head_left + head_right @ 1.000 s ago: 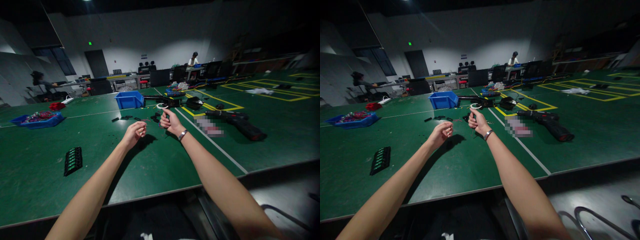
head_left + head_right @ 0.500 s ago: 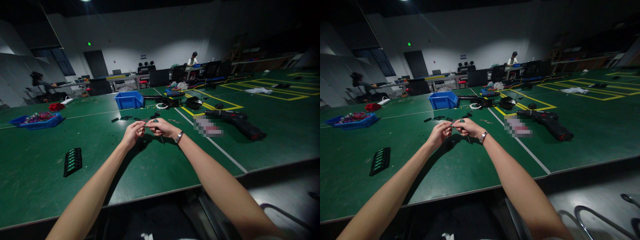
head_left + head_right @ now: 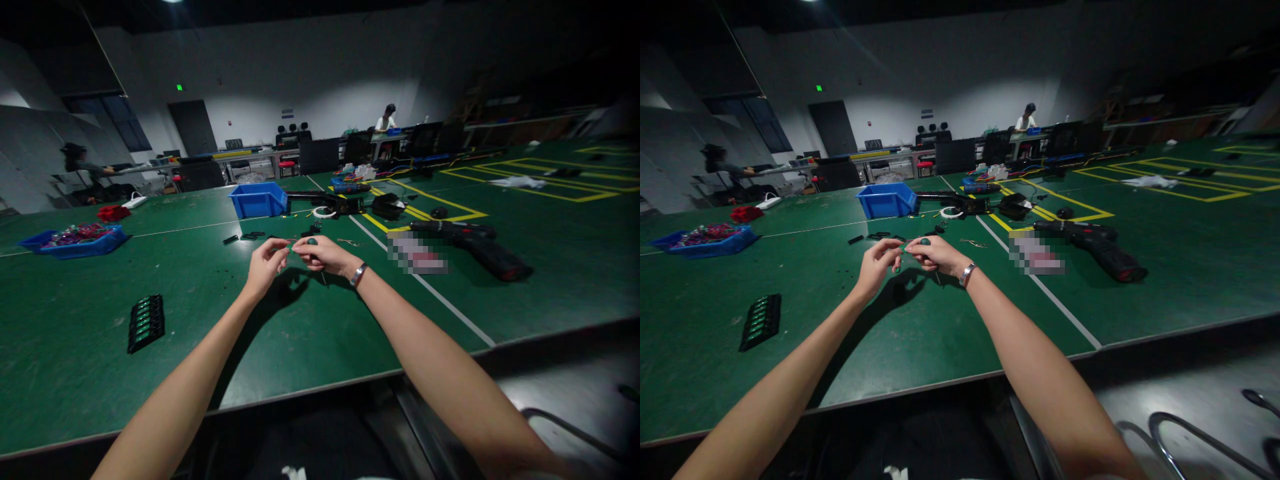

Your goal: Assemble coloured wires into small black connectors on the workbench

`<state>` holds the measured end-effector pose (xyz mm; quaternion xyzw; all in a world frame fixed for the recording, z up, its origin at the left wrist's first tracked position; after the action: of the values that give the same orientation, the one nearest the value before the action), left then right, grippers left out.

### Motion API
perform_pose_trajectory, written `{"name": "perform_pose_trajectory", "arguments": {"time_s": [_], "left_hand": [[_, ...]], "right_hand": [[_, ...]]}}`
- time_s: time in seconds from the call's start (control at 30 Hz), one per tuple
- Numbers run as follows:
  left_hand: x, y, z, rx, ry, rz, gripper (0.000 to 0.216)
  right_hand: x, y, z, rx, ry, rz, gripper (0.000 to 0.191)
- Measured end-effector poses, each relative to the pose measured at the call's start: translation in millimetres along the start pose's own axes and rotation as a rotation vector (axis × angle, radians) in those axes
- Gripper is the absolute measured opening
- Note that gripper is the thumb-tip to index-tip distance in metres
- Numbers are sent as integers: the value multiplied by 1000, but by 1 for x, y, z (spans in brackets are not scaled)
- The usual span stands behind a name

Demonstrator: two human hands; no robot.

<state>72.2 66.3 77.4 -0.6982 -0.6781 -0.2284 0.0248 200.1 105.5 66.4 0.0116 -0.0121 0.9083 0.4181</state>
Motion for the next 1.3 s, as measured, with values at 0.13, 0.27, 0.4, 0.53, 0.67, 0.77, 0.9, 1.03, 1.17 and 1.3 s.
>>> {"name": "perform_pose_trajectory", "arguments": {"time_s": [0.13,0.27,0.4,0.53,0.67,0.77,0.9,1.03,1.17,1.3], "left_hand": [[-11,10,-15,157,122,-15,36],[-11,7,-19,264,212,-20,31],[-5,6,-21,442,279,108,15],[4,-1,-27,566,256,232,17],[6,-13,-28,625,91,358,16],[-3,-20,-27,603,38,402,20],[-22,-22,-16,646,47,468,18],[-32,-29,-4,793,60,486,25],[-34,-30,-2,848,75,530,29],[-34,-27,-2,867,84,561,30]], "right_hand": [[1,-2,-1,-16,-17,-11,29],[2,-5,-2,-37,-13,-28,29],[2,-5,-4,-54,-4,-39,28],[2,-6,-5,-77,6,-50,26],[2,-12,-5,-60,26,-108,25],[1,-16,-2,-49,17,-140,24],[0,-16,0,-47,13,-144,21],[-1,-13,-1,-48,32,-135,19],[-2,-11,0,-59,44,-141,19],[-2,-10,-1,-70,45,-133,19]]}}
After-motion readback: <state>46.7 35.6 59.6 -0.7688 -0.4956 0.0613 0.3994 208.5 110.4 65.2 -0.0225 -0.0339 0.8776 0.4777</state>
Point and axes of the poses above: each hand's wrist, its own x-axis towards the middle knuckle, its own y-axis out of the palm, z = x × y, the point moved 8 cm from there along x, towards the middle knuckle, and after that the axes turned 9 degrees about -x, right-handed, at the moved point
